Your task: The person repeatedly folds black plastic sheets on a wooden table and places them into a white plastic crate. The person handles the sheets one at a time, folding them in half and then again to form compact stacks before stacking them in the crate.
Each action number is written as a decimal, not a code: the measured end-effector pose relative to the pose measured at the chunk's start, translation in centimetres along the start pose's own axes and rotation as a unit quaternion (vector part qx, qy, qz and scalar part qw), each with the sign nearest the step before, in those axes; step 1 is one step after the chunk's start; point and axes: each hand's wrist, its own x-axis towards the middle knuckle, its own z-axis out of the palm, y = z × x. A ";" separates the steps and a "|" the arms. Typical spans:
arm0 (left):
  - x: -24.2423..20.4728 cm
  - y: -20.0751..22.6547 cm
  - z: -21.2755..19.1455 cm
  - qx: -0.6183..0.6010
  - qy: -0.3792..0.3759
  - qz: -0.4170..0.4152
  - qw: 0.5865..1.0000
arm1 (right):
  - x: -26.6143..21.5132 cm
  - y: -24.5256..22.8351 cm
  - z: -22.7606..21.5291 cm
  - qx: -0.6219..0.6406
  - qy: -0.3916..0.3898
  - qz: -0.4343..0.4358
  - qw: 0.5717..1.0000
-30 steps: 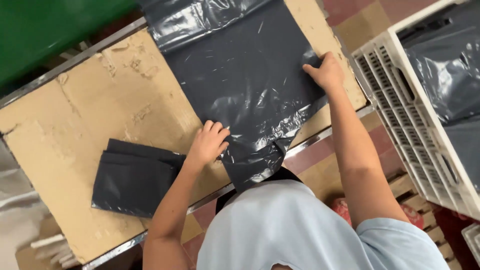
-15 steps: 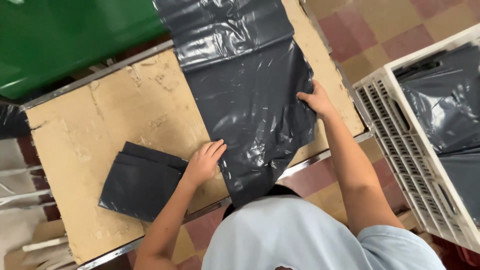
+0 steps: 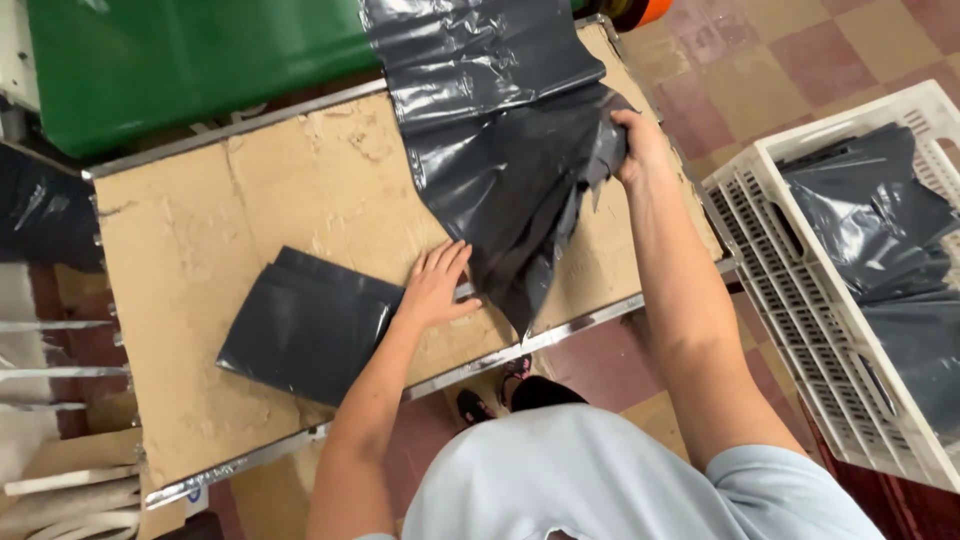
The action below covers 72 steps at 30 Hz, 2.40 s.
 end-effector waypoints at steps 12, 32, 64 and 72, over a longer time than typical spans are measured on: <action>7.7 0.1 4.7 0.056 0.267 -0.299 0.915 | -9.2 -4.9 2.4 0.071 -0.096 0.079 0.990; 1.3 3.3 -6.0 -0.449 0.132 -0.012 0.884 | -14.2 -12.9 -15.9 -0.169 -0.318 -0.123 0.925; 26.2 -1.1 0.5 0.073 0.215 -0.183 0.957 | 16.3 2.7 8.5 -0.739 -0.160 -0.319 0.571; 26.5 0.3 2.3 0.079 0.117 -0.144 0.979 | 22.1 1.7 11.9 -0.710 -0.086 -0.089 0.693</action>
